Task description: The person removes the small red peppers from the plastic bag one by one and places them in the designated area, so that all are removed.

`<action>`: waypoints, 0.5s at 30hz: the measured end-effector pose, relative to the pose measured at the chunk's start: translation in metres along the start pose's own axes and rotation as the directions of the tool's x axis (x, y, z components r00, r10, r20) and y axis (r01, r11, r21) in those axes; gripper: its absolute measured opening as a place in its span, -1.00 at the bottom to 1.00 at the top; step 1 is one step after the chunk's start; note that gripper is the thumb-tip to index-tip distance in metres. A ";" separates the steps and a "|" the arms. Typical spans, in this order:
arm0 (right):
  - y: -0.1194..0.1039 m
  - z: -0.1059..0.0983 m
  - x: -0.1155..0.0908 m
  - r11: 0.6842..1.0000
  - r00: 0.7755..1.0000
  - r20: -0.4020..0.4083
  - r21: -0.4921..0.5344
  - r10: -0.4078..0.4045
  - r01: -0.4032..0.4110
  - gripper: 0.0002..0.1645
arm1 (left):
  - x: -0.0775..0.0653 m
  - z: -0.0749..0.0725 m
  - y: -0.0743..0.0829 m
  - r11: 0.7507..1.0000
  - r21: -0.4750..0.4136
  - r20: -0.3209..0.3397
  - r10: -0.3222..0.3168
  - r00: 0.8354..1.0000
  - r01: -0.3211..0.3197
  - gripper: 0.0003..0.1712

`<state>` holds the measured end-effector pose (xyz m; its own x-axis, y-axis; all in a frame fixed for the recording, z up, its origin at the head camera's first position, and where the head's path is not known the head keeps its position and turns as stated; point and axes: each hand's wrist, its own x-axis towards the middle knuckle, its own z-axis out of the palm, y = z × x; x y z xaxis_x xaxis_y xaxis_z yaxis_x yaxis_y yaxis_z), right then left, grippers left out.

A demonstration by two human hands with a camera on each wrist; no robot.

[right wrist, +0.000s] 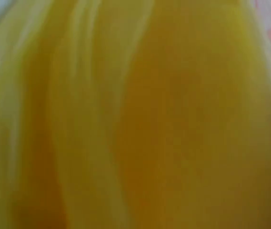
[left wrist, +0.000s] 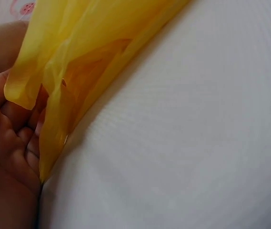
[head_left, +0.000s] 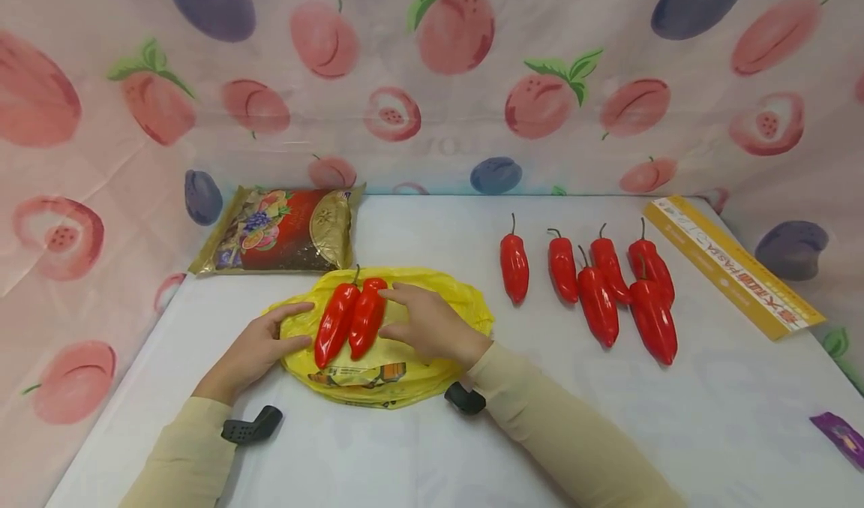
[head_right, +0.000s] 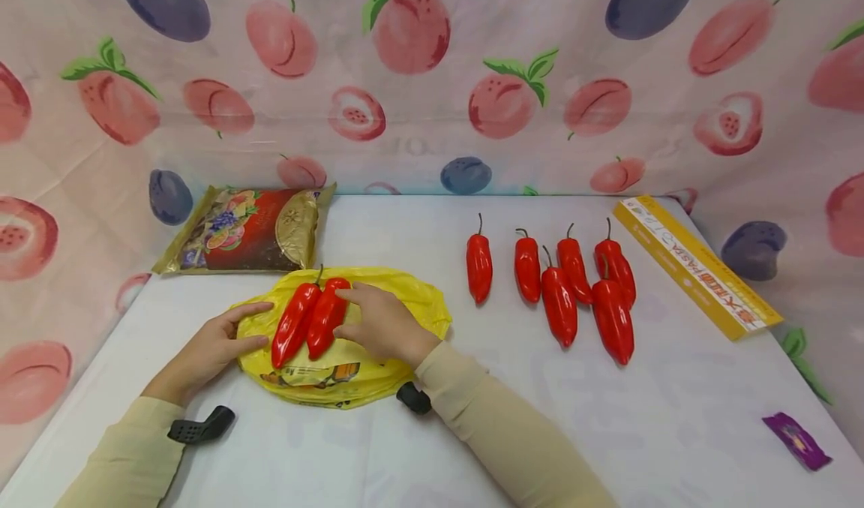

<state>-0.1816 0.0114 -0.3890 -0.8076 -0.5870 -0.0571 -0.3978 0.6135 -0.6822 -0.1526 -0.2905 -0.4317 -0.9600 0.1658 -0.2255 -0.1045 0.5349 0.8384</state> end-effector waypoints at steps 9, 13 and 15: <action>-0.009 0.019 0.018 0.998 0.998 0.019 -0.028 0.064 -0.063 -0.22 | 0.000 0.001 0.000 1.000 -0.007 -0.004 -0.002 1.000 0.002 -0.26; -0.013 0.024 0.023 0.995 0.995 0.006 -0.019 0.096 -0.096 -0.20 | 0.000 0.001 0.001 1.000 -0.005 -0.006 -0.002 1.000 0.002 -0.26; -0.015 0.026 0.025 0.993 0.993 -0.002 -0.010 0.119 -0.119 -0.19 | 0.000 0.001 0.001 1.000 -0.001 -0.006 -0.005 1.000 0.005 -0.26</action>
<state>-0.1843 -0.0264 -0.3996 -0.8501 -0.5088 -0.1360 -0.3032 0.6840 -0.6635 -0.1521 -0.2893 -0.4310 -0.9611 0.1581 -0.2265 -0.1095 0.5348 0.8379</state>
